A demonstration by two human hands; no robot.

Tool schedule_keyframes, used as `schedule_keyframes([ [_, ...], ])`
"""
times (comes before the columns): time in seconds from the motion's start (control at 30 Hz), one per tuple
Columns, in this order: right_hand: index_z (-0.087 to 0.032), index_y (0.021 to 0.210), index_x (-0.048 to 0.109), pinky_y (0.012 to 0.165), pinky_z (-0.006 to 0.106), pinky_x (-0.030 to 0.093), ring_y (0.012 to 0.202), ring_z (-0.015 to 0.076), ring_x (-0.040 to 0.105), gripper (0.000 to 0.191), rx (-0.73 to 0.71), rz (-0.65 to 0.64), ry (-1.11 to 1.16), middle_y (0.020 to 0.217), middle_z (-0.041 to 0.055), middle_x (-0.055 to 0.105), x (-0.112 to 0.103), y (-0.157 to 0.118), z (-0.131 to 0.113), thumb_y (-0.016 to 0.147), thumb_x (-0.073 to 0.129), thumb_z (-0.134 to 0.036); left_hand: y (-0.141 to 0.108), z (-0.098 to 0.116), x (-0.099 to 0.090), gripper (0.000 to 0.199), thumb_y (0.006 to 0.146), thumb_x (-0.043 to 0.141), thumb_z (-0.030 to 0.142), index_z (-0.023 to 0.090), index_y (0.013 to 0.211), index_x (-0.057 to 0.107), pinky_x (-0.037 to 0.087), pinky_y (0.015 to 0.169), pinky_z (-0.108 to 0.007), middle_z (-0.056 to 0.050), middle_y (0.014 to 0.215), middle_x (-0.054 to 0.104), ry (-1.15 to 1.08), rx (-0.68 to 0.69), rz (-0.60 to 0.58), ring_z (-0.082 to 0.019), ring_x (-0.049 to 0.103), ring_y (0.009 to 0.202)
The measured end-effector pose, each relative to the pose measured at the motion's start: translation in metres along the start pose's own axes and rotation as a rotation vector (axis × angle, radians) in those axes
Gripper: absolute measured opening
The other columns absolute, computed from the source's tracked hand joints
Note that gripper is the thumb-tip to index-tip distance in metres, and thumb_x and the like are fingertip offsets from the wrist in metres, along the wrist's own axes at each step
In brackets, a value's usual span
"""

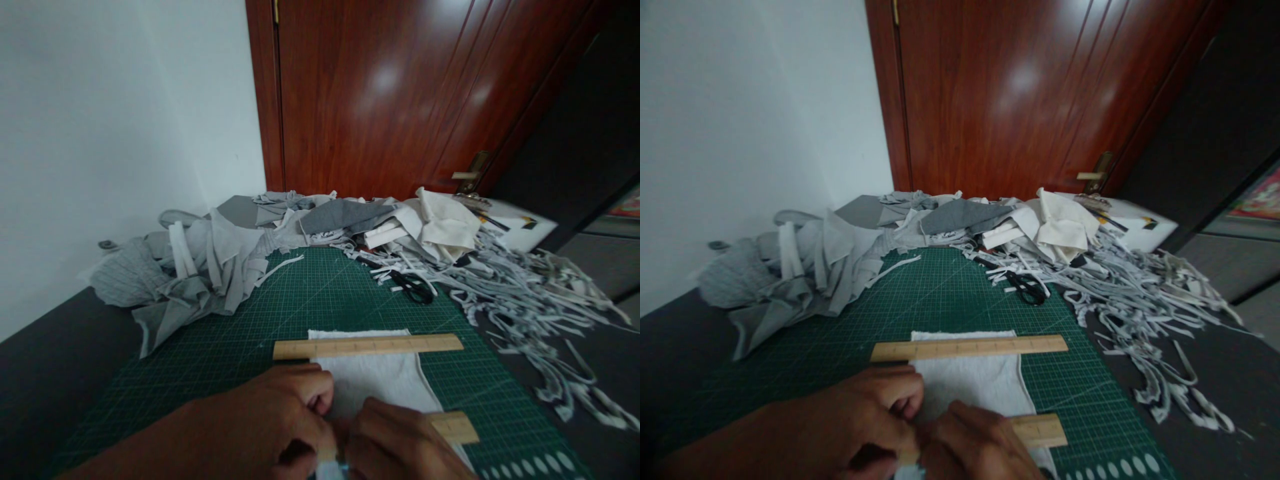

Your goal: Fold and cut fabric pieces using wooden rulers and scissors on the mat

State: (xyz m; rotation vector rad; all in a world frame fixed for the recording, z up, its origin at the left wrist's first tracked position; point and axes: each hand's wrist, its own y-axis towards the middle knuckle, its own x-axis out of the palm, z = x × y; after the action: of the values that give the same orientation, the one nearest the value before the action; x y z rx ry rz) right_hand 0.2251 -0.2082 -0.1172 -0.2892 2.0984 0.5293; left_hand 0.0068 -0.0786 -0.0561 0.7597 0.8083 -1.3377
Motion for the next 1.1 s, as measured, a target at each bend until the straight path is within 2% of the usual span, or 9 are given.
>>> schedule_keyframes([
  [0.17,-0.022,0.081,0.064,0.046,0.028,0.041,0.056,0.0145,0.062,0.021,-0.057,0.146,-0.128,0.068,-0.0005,0.064,0.002,-0.006,0.005,0.095,0.057,-0.008,0.002,-0.001,-0.002,0.022,0.072,0.070,0.005,0.021,0.079,0.056,0.039,0.067,-0.027,0.003,0.090,0.051,0.040,0.027,-0.049,-0.014,0.054,0.081],
  [0.37,-0.022,0.082,0.068,0.049,0.033,0.041,0.062,0.0173,0.065,0.020,-0.071,0.034,-0.154,0.074,0.0015,0.067,-0.026,-0.014,0.001,0.093,0.061,-0.007,0.001,0.004,-0.003,0.018,0.081,0.070,0.010,0.021,0.088,0.058,0.037,0.063,-0.027,0.003,0.088,0.054,0.080,-0.007,-0.034,-0.012,0.053,0.076],
  [0.53,-0.022,0.098,0.074,0.059,0.033,0.050,0.073,0.0211,0.070,0.022,-0.024,-0.024,-0.150,0.084,0.0046,0.073,-0.044,-0.023,0.000,0.094,0.060,-0.006,0.000,0.009,-0.004,0.015,0.084,0.067,0.010,0.021,0.092,0.063,0.039,0.065,-0.028,0.002,0.090,0.057,0.095,-0.017,-0.013,-0.013,0.055,0.078],
  [0.73,-0.021,0.090,0.072,0.058,0.030,0.051,0.070,0.0203,0.070,0.022,0.042,-0.065,-0.135,0.082,0.0046,0.071,-0.057,-0.034,0.004,0.090,0.059,-0.003,0.002,0.013,-0.003,0.016,0.087,0.064,0.007,0.022,0.091,0.063,0.040,0.068,-0.027,0.001,0.092,0.058,0.090,-0.054,0.004,-0.014,0.058,0.082],
  [0.87,-0.023,0.093,0.073,0.068,0.030,0.057,0.076,0.0206,0.073,0.023,0.109,-0.041,-0.103,0.086,0.0043,0.073,-0.071,-0.040,0.001,0.092,0.060,-0.004,0.004,0.010,-0.004,0.024,0.081,0.065,0.001,0.022,0.092,0.065,0.040,0.071,-0.026,0.002,0.096,0.059,0.041,-0.074,-0.030,-0.014,0.058,0.085],
  [1.0,-0.024,0.094,0.073,0.070,0.029,0.059,0.079,0.0204,0.074,0.022,0.156,-0.046,-0.095,0.090,0.0040,0.074,-0.084,-0.048,0.000,0.093,0.063,-0.005,0.003,0.009,-0.005,0.028,0.088,0.062,0.007,0.025,0.107,0.070,0.040,0.075,-0.025,0.002,0.102,0.060,0.013,-0.153,-0.090,-0.014,0.060,0.091],
  [1.1,-0.023,0.095,0.073,0.072,0.030,0.060,0.082,0.0211,0.075,0.023,0.194,-0.076,-0.094,0.093,0.0047,0.074,-0.092,-0.055,0.003,0.094,0.061,-0.004,0.002,0.009,-0.005,0.033,0.085,0.060,0.005,0.026,0.110,0.069,0.039,0.076,-0.026,0.002,0.105,0.060,-0.005,-0.198,-0.111,-0.014,0.061,0.094],
])
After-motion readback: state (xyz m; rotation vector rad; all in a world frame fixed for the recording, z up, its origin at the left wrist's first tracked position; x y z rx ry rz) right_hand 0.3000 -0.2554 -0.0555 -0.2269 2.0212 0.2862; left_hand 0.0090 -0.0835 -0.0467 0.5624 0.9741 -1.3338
